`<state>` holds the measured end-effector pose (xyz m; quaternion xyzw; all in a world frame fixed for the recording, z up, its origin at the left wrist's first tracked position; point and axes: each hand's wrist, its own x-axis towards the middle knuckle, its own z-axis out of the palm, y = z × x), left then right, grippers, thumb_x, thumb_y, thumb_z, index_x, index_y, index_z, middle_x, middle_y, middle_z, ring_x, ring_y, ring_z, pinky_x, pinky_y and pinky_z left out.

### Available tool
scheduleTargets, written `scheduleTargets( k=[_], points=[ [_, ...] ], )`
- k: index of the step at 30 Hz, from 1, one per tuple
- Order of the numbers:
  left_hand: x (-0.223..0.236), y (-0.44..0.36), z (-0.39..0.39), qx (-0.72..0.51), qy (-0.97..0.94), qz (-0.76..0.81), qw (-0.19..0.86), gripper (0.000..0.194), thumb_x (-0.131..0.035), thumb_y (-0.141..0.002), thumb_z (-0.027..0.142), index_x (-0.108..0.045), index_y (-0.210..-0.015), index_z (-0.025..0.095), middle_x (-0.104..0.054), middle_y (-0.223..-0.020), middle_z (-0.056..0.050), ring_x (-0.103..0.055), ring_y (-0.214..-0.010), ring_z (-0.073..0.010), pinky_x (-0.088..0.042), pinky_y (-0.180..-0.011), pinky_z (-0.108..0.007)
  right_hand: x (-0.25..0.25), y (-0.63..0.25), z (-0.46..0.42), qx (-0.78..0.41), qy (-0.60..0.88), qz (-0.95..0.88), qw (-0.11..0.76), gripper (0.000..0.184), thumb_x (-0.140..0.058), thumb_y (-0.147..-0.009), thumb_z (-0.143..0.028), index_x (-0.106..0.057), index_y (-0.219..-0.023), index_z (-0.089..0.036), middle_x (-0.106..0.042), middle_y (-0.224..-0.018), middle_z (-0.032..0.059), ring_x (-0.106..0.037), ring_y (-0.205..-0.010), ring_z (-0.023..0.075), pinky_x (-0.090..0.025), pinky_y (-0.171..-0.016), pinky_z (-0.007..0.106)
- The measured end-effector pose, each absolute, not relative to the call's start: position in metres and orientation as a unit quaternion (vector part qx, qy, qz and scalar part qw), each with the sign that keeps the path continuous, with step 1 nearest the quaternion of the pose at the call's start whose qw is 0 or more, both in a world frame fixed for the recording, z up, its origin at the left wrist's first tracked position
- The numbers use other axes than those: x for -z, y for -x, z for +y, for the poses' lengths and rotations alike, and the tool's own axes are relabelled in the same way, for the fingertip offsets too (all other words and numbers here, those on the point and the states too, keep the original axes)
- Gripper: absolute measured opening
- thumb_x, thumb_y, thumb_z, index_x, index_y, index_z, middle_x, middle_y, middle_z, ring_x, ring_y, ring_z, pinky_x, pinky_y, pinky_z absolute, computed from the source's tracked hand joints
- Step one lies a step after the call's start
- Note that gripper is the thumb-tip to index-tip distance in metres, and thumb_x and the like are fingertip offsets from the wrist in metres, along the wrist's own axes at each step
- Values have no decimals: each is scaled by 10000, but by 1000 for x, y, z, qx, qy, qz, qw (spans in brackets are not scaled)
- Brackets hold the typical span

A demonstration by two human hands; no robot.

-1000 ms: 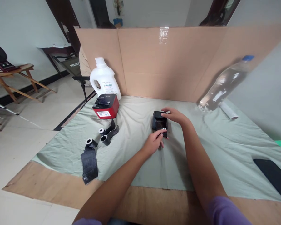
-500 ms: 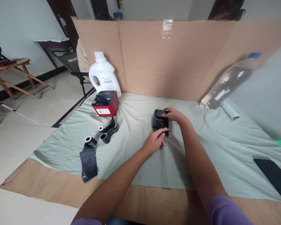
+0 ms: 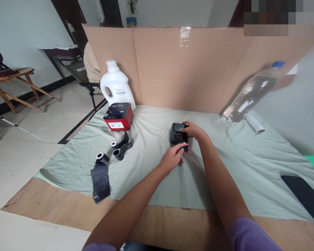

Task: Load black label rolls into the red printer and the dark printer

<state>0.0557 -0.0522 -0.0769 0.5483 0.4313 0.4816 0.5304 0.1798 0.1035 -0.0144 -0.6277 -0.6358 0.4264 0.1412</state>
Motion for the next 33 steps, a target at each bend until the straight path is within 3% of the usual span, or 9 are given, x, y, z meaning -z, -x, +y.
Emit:
scheduleTargets(
  k=[20,27,33],
  points=[
    [74,-56,-53,-482,-535,440,537,431,-496,-942,348,-634,-1307,166,-752,-983,-76,-574,-514,-62,-434,-555,-206,8,-191,91,-485,594,-617,176,622,-699,-803,-315,-499,-1390,-282,-573,-1405,97,-582,-1160,256,-494,-803,321],
    [78,-57,-52,-482,-542,434,534,435,-492,-938,341,-637,-1310,170,-756,-994,-77,-578,-519,-65,-438,-560,-210,9,-182,93,-462,607,-624,169,664,-713,-782,-354,-478,-1396,-260,-636,-1306,104,-618,-1091,258,-494,-764,315],
    [78,-56,-53,-478,-543,433,537,426,-480,-949,327,-635,-1323,194,-759,-995,-72,-584,-532,-71,-445,-572,-215,20,-170,99,-416,622,-639,178,763,-807,-705,-463,-527,-1367,-208,-665,-1241,140,-641,-1074,287,-522,-854,359]
  ],
)
